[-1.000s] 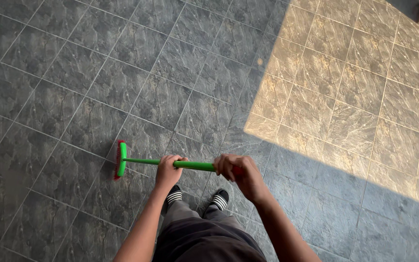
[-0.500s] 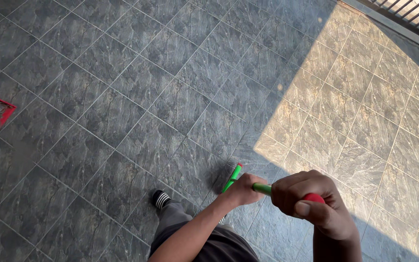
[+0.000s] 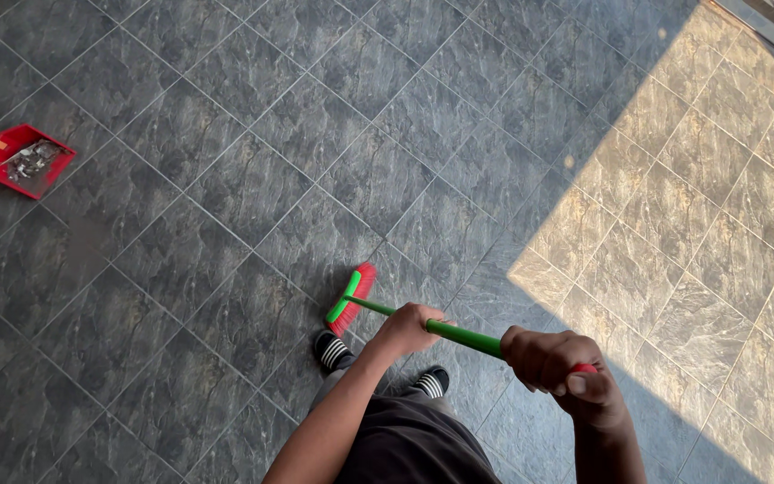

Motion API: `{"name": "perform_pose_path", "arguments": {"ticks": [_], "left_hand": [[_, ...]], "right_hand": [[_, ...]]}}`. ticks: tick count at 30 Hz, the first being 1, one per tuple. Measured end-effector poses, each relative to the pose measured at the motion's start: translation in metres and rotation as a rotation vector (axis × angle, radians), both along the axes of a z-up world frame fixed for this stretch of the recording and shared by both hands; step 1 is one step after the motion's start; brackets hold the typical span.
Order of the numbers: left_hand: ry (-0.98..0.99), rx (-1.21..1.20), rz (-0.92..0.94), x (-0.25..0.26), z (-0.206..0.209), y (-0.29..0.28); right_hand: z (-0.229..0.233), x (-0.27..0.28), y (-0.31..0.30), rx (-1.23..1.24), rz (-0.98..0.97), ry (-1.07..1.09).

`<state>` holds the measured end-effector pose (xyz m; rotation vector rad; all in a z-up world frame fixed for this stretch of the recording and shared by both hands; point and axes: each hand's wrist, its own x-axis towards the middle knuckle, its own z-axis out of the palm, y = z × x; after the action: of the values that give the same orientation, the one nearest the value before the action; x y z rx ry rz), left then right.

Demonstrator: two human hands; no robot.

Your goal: The person sweeps debris from a tiled floor into a red dustpan using a broom.

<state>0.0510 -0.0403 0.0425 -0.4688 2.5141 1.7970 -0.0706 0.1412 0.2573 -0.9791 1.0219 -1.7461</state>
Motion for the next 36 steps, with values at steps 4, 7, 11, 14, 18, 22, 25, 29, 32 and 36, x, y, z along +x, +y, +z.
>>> {"name": "perform_pose_path", "arguments": {"ticks": [4, 7, 11, 14, 18, 22, 25, 29, 32, 36], "left_hand": [[-0.043, -0.011, 0.104, 0.027, -0.014, -0.050], [-0.070, -0.060, 0.177, 0.048, -0.033, -0.087], [-0.009, -0.217, 0.303, 0.079, -0.065, -0.139], [-0.075, -0.325, 0.401, 0.110, -0.098, -0.172], [-0.120, -0.526, 0.699, 0.146, -0.147, -0.213], [0.032, -0.667, 0.892, 0.156, -0.145, -0.238], [-0.196, -0.555, 0.868, 0.129, -0.089, -0.236], [-0.012, -0.512, 0.653, 0.053, -0.003, -0.201], [0.101, -0.325, 0.493, -0.015, 0.044, -0.151], [-0.009, -0.084, 0.147, -0.101, 0.082, -0.079]], "right_hand": [[-0.023, 0.016, -0.050, -0.017, 0.054, -0.036], [-0.036, 0.029, -0.086, 0.013, 0.065, -0.037], [-0.054, 0.058, -0.136, 0.069, 0.078, 0.005], [-0.069, 0.079, -0.171, 0.135, 0.132, 0.070], [-0.097, 0.109, -0.217, 0.191, 0.241, 0.181], [-0.100, 0.115, -0.243, 0.268, 0.270, 0.155], [-0.070, 0.091, -0.246, 0.236, 0.239, 0.150], [0.002, 0.009, -0.213, 0.075, 0.216, 0.168], [0.056, -0.064, -0.167, 0.015, 0.263, 0.183], [0.100, -0.127, -0.094, 0.166, 0.065, 0.195]]}}
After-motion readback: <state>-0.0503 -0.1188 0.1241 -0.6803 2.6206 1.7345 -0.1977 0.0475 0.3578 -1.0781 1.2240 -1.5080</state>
